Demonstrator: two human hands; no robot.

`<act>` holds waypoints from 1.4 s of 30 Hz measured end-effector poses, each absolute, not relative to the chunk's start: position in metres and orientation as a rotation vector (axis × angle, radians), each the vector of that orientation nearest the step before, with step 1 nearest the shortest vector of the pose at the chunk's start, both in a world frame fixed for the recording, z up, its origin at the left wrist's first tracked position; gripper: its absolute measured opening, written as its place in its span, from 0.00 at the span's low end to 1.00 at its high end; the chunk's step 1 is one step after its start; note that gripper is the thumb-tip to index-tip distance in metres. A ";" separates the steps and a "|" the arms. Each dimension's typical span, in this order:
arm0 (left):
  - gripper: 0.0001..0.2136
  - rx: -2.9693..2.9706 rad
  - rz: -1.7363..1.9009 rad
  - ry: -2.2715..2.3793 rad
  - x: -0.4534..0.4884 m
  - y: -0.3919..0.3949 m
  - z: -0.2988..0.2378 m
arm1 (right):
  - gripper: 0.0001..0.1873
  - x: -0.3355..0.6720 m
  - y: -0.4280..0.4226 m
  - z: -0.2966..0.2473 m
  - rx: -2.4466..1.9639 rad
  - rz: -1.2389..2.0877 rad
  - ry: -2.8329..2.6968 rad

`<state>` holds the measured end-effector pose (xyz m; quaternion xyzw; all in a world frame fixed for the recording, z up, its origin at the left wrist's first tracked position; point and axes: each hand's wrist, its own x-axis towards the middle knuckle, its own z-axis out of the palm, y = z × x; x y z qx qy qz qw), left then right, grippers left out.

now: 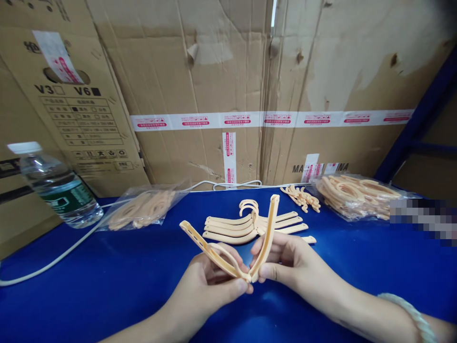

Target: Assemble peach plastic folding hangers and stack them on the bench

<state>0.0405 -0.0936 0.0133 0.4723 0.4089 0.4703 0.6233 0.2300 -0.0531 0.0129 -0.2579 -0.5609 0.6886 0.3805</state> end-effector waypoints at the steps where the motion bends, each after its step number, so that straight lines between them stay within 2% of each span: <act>1: 0.11 1.091 1.077 0.930 0.041 -0.093 0.013 | 0.19 0.230 -0.053 0.013 -0.652 1.764 -1.433; 9: 0.08 1.206 1.018 0.931 0.040 -0.090 0.008 | 0.18 0.231 -0.052 0.013 -0.683 1.750 -1.490; 24: 0.14 1.070 1.040 1.002 0.041 -0.091 0.003 | 0.14 0.231 -0.061 0.014 -0.757 1.576 -1.645; 37: 0.12 1.108 1.091 1.028 0.043 -0.094 0.003 | 0.11 0.226 -0.068 0.010 -0.871 1.349 -1.671; 42: 0.12 1.065 1.086 1.044 0.041 -0.093 0.007 | 0.11 0.233 -0.060 0.022 -0.825 1.389 -1.698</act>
